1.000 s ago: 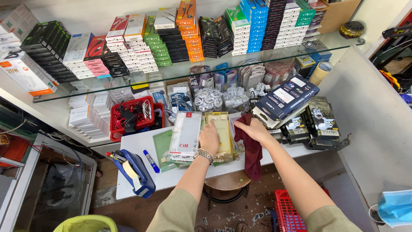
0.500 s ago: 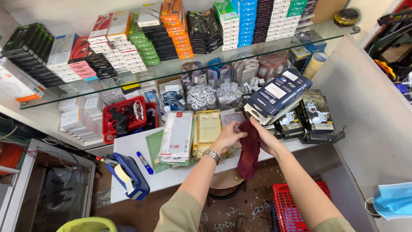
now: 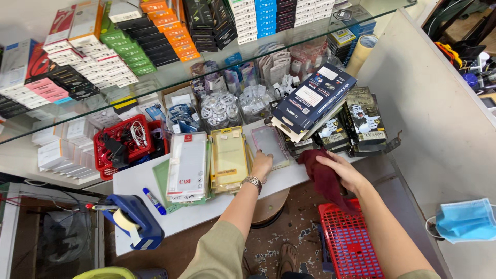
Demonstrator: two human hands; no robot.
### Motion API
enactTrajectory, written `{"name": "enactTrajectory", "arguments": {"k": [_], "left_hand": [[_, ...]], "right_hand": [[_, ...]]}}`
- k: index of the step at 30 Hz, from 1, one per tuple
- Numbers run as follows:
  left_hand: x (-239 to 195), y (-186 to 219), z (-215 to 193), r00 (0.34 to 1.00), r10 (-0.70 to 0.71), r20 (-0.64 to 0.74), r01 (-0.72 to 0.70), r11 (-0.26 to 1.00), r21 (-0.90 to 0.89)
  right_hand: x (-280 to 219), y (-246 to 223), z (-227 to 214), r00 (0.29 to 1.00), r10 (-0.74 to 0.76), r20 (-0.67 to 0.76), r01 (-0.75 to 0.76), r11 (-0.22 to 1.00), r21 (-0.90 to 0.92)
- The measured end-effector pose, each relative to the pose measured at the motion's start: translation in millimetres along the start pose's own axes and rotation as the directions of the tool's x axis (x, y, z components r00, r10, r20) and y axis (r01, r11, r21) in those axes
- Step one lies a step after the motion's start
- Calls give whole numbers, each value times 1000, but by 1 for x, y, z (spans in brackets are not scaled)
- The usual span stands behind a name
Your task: The person labels small electronics boxes with a blue marker, then wipes them with a maroon cloth. They handle multiple boxes, moving them between a counter and a glass shelf, and continue wiping and stacking them.
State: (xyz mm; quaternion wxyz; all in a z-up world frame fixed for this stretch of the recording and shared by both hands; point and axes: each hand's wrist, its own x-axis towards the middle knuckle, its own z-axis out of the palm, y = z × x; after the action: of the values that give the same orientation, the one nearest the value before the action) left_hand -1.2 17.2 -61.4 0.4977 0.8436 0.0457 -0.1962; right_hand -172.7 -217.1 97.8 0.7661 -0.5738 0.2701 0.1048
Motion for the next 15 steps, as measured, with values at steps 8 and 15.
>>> {"name": "enactTrajectory", "arguments": {"k": [8, 15], "left_hand": [[32, -13, 48, 944, -324, -63, 320, 945, -60], [54, 14, 45, 870, -492, -20, 435, 787, -437]], "right_hand": [[23, 11, 5, 983, -75, -166, 100, 985, 144], [32, 16, -8, 991, -53, -119, 71, 986, 153]]}}
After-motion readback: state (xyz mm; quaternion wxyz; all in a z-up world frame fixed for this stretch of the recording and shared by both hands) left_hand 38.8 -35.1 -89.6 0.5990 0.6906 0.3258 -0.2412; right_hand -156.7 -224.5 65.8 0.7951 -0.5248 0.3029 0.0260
